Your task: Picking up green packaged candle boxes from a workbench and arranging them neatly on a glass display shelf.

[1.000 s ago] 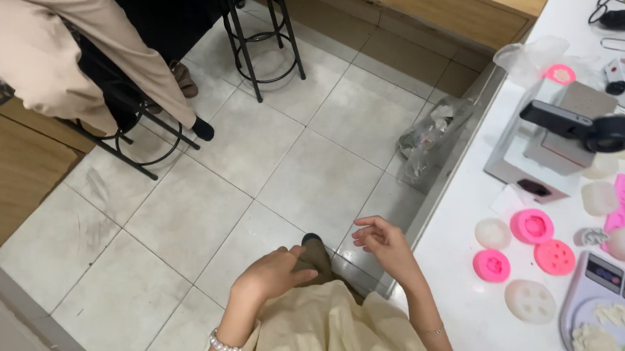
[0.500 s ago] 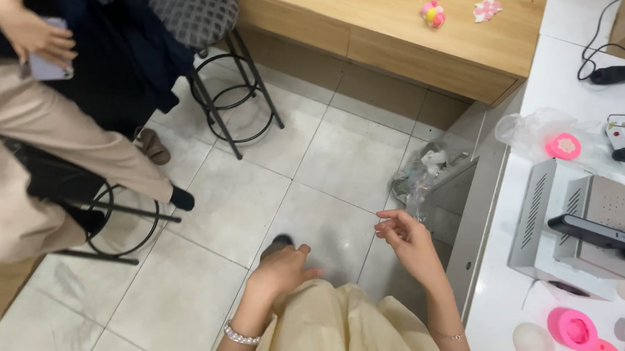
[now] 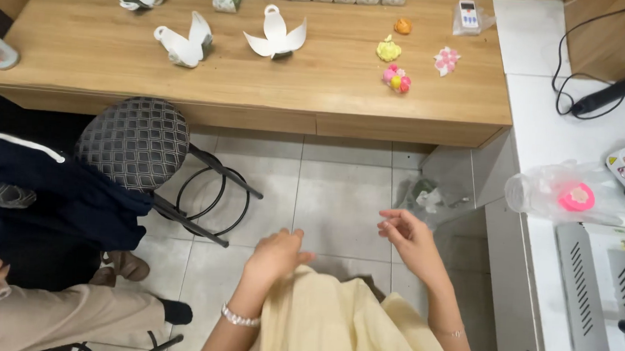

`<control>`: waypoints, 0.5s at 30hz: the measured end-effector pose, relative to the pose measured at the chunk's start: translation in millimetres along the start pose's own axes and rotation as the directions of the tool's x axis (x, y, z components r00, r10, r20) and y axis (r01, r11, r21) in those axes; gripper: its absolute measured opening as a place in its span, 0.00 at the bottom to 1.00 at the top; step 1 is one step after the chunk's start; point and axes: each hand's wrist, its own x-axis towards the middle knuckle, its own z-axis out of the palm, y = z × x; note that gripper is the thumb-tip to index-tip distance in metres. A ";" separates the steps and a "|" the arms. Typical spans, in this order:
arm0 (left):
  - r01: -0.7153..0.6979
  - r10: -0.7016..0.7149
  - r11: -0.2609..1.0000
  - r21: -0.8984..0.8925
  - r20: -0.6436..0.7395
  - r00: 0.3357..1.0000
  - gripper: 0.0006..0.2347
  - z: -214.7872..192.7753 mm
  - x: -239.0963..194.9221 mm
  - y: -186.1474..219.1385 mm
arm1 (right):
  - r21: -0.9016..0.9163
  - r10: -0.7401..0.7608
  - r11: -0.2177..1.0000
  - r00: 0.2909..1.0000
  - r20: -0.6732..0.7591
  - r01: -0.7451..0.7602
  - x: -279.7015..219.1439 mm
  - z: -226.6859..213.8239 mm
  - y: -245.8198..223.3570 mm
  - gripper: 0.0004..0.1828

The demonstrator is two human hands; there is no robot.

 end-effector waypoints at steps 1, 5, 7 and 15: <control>0.010 -0.010 1.000 0.013 -0.015 1.000 0.25 -17.4 6.2 -0.2 | 0.014 -0.033 0.999 0.999 -0.028 0.033 6.8 1.2 -3.5 0.14; -0.063 0.055 0.996 -0.070 -0.106 0.993 0.25 -82.7 72.1 4.8 | 0.075 0.012 0.997 0.999 -0.053 -0.008 73.3 -16.4 -14.9 0.14; -0.092 0.079 0.991 -0.097 -0.123 0.989 0.25 -98.7 105.6 9.8 | 0.109 0.023 0.994 0.999 -0.045 -0.018 116.5 -32.2 -10.8 0.14; -0.235 0.151 0.950 -0.207 -0.354 0.923 0.24 -171.2 274.0 38.4 | 0.029 -0.034 0.999 0.999 0.005 0.034 374.5 -121.1 -34.9 0.16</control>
